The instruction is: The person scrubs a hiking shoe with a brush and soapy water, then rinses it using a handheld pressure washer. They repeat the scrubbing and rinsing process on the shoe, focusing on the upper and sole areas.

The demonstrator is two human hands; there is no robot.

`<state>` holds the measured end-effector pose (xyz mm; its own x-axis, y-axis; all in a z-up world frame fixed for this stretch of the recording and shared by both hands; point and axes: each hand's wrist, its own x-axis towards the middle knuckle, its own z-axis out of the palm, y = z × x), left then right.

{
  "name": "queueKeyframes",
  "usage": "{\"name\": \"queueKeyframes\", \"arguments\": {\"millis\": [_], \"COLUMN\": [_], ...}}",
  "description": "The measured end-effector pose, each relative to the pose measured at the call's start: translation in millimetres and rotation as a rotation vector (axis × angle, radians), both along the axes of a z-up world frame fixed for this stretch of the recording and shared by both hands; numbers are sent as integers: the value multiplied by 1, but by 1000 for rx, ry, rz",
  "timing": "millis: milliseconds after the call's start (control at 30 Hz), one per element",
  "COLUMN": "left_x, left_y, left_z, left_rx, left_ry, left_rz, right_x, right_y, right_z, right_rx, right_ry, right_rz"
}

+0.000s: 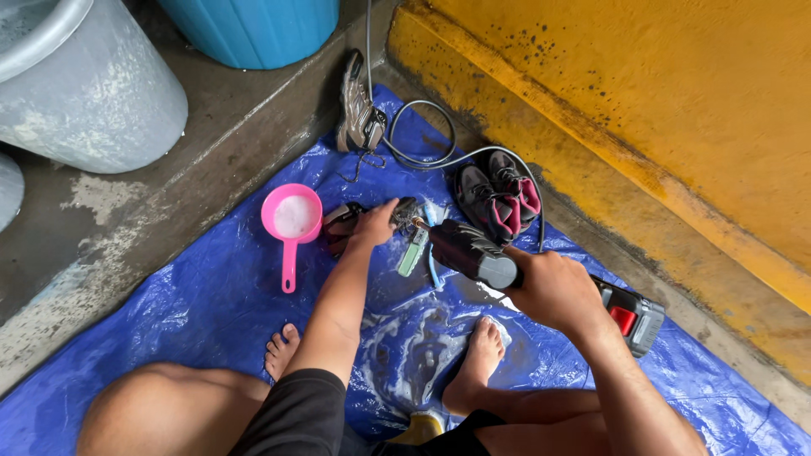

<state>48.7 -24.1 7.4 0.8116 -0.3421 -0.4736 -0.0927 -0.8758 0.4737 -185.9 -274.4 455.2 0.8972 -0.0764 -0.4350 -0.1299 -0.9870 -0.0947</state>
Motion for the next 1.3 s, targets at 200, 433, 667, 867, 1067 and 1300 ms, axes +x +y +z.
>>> {"name": "queueKeyframes", "arguments": {"millis": [200, 433, 667, 867, 1067, 1300], "left_x": [-9, -30, -8, 2, -3, -7], "left_y": [45, 96, 118, 113, 118, 120], "left_z": [109, 131, 103, 106, 131, 158], "left_rx": [-718, -955, -565, -488, -444, -530], "left_ry": [-41, -106, -80, -68, -32, -45], "left_rz": [553, 797, 632, 564, 518, 447], "right_x": [2, -1, -1, 1, -4, -5], "right_y": [-6, 9, 23, 27, 31, 25], "right_z": [25, 41, 27, 43, 45, 36], "right_rx": [-28, 46, 62, 79, 123, 108], "right_ry": [-71, -144, -167, -191, -156, -171], "right_rz": [-4, 13, 80, 98, 78, 100]}}
